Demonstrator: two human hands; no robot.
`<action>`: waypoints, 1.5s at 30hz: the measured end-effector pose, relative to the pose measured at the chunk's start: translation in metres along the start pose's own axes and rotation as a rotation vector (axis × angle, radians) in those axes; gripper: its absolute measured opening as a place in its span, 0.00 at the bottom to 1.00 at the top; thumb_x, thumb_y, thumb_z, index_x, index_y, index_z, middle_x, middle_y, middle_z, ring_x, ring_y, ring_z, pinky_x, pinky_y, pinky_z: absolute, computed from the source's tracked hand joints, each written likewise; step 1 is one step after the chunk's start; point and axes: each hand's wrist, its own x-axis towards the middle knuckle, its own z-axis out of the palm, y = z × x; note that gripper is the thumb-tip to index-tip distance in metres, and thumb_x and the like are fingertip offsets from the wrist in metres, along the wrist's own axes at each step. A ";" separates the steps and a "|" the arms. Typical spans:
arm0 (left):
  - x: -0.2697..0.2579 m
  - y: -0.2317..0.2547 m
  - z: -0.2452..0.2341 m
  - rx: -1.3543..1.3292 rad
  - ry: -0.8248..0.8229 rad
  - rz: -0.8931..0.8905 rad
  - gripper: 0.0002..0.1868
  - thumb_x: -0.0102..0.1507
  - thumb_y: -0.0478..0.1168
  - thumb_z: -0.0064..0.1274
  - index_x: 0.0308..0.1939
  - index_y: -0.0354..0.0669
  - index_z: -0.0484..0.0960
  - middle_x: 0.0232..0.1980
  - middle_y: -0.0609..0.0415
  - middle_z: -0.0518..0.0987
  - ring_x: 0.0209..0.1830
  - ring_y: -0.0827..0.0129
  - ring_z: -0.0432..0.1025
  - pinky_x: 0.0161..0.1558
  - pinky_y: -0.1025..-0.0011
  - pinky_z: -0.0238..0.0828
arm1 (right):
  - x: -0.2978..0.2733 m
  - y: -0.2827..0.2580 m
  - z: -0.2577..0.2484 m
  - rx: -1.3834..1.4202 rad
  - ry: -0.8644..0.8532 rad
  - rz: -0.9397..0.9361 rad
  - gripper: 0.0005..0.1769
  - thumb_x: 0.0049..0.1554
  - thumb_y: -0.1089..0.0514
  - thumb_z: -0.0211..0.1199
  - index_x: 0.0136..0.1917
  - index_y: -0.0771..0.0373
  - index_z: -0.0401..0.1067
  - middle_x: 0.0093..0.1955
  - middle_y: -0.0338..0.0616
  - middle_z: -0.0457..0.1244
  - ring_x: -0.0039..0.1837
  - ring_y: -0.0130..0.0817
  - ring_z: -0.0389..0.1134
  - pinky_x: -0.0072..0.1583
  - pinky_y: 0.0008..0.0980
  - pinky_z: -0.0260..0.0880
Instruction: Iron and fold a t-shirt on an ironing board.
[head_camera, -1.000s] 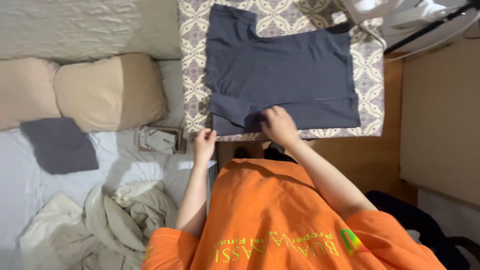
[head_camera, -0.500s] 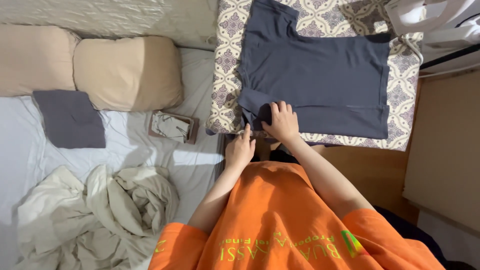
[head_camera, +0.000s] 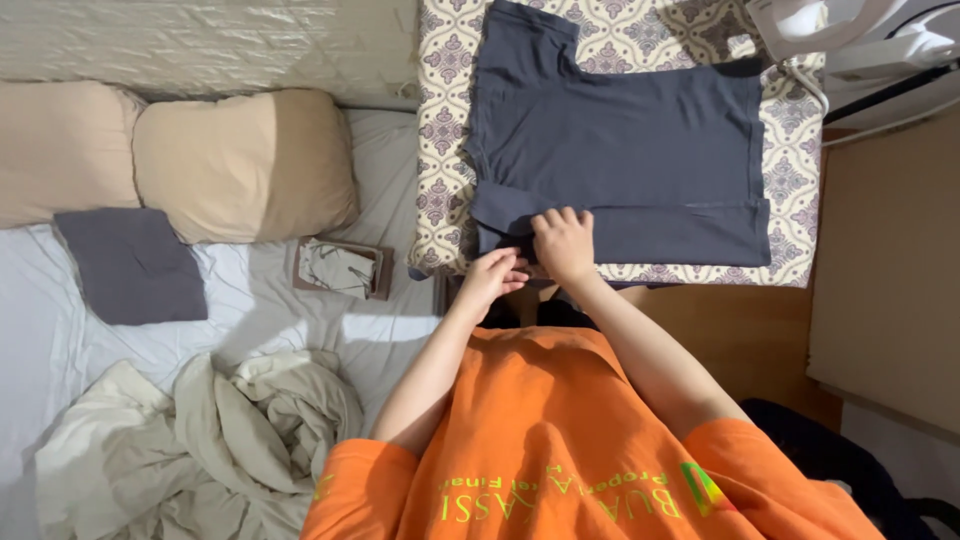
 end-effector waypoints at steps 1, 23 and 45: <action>0.002 0.001 0.001 0.003 -0.007 -0.001 0.16 0.73 0.41 0.47 0.59 0.35 0.80 0.53 0.41 0.84 0.44 0.57 0.79 0.46 0.61 0.78 | 0.002 0.006 -0.008 -0.003 0.001 0.007 0.12 0.53 0.58 0.65 0.52 0.56 0.75 0.51 0.40 0.65 0.57 0.42 0.64 0.61 0.50 0.61; 0.050 0.081 -0.018 -0.225 0.119 -0.125 0.15 0.66 0.45 0.52 0.55 0.46 0.74 0.51 0.60 0.77 0.53 0.68 0.73 0.55 0.57 0.78 | 0.030 0.055 -0.028 0.562 0.157 0.236 0.10 0.53 0.66 0.67 0.49 0.60 0.77 0.55 0.49 0.64 0.59 0.49 0.65 0.58 0.43 0.68; 0.026 0.095 -0.020 0.326 0.209 -0.227 0.18 0.64 0.50 0.58 0.46 0.37 0.80 0.39 0.53 0.81 0.33 0.71 0.75 0.36 0.72 0.75 | -0.015 0.059 0.006 1.155 -0.071 0.894 0.18 0.54 0.61 0.66 0.56 0.64 0.66 0.49 0.44 0.67 0.48 0.31 0.69 0.49 0.30 0.71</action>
